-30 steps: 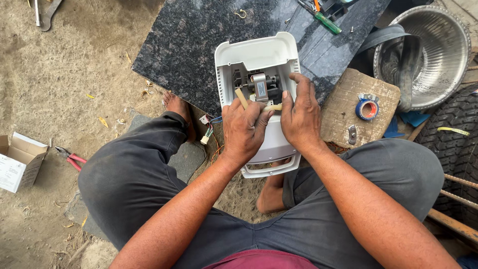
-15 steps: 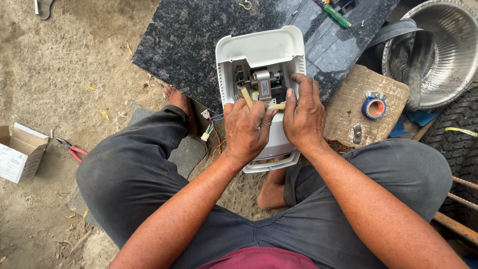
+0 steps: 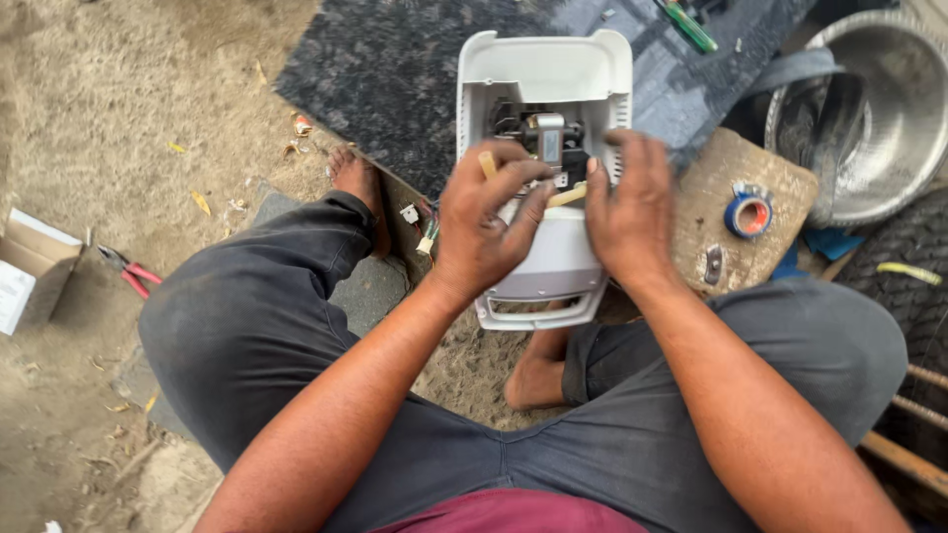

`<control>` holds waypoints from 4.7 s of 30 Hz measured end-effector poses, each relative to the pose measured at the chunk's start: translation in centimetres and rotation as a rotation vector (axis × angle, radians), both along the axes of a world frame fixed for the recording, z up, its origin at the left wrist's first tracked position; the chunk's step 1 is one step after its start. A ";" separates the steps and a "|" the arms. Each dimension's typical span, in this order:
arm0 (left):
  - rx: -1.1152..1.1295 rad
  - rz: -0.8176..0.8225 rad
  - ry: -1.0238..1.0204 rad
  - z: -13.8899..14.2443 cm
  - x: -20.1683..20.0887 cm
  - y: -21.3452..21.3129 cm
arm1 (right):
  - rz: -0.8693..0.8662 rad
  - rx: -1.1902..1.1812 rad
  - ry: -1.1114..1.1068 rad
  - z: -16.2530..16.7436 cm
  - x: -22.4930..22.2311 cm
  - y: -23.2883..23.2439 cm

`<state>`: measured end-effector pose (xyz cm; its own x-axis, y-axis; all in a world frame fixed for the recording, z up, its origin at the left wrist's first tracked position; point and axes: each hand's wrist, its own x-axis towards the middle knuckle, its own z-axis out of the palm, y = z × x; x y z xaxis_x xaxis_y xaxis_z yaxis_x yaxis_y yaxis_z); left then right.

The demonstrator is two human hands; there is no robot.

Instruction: The person sits on the ground and works on a white plastic electrical device, likely a water pump. They remove the internal motor assembly, inspect the fan and wiring, and then place the motor back into the casing.

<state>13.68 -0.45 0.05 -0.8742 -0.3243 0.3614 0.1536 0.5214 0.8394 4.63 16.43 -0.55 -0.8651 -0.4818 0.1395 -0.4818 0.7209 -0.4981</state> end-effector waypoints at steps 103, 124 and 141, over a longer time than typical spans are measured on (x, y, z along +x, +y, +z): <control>-0.202 -0.032 -0.111 5.0 1.5 -2.3 | -0.006 -0.559 -0.822 3.8 -4.2 2.4; 0.331 -1.068 -0.524 10.6 3.2 -3.0 | 0.261 -1.056 -0.920 7.8 -1.8 3.9; 0.215 -0.249 -0.229 5.7 -2.5 -5.4 | 0.213 -0.744 -0.873 6.6 -1.1 1.4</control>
